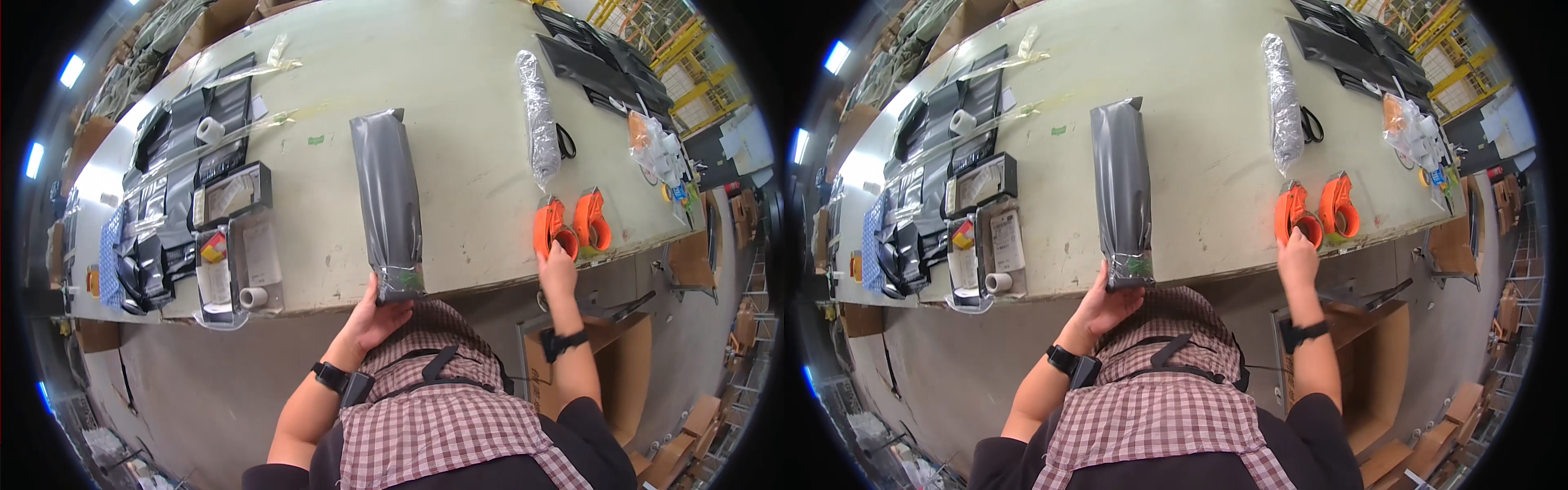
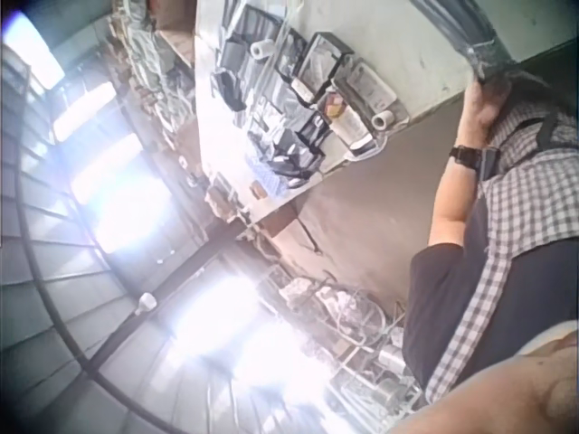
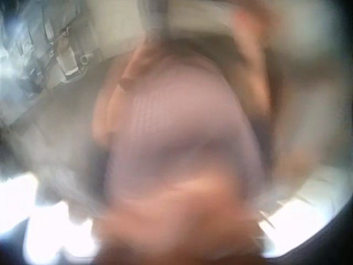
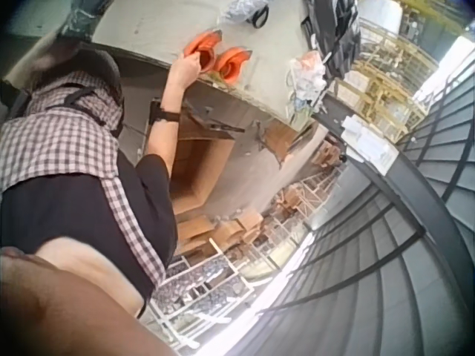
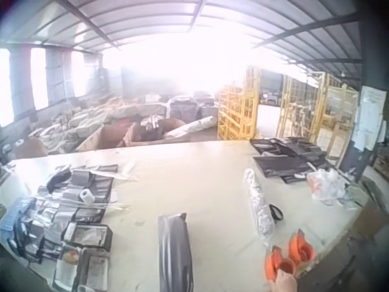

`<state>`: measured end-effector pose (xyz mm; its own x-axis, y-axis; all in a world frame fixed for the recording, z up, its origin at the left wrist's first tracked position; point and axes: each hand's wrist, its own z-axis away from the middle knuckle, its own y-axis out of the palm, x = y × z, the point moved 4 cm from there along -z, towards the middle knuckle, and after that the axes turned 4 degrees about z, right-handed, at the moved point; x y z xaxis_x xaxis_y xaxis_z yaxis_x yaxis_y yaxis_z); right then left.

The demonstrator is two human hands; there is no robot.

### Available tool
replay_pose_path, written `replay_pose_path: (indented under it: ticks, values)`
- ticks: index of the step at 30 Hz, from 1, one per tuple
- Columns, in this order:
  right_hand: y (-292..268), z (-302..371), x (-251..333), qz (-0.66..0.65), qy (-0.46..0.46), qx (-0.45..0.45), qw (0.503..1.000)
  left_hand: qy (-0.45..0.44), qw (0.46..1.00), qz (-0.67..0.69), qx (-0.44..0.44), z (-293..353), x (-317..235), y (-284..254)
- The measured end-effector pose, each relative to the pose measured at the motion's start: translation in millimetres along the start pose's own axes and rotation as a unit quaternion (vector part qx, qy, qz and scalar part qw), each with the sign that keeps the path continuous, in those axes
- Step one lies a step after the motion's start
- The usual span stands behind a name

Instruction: The person places foam-wrapped components into plastic bags, applies adhesive shipping labels to each bag, and uses a handheld tape dispenser to seal the packages before setting them aside.

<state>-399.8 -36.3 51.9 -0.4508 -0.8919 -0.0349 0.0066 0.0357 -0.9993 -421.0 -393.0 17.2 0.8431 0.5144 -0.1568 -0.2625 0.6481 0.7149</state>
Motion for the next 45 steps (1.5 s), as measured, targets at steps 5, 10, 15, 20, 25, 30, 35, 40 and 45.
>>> replay_pose_path:
  ticks: [5,10,15,20,25,30,35,40,45]
  values:
    - [-33,51,138,-0.471,-0.118,0.123,0.866,-0.047,0.998,-0.036,0.019,-13,14,2]
    - [2,58,198,-0.628,0.094,0.503,0.586,-0.158,0.907,-0.38,0.092,7,-22,6]
    - [-28,30,177,-0.671,0.077,0.506,0.536,0.077,0.75,-0.655,-0.057,86,-97,-18]
    - [-122,-124,241,-0.655,-0.116,0.38,0.642,0.14,0.823,-0.522,-0.177,154,-142,-23]
    - [-182,-276,299,-0.901,-0.2,0.028,0.383,0.186,0.856,-0.465,-0.128,143,-169,-20]
    - [-4,-414,62,-0.2,-0.085,-0.275,0.937,0.169,0.822,-0.503,-0.207,158,-229,-25]
    - [37,-302,69,0.028,0.096,0.026,0.995,0.341,0.416,-0.75,-0.384,182,-393,-10]
    - [3,-196,154,-0.024,0.035,0.044,0.998,0.319,0.236,-0.894,-0.207,58,-514,-53]
    - [-5,-107,150,-0.129,-0.036,0.039,0.99,0.177,0.118,-0.962,-0.173,-22,-532,-72]
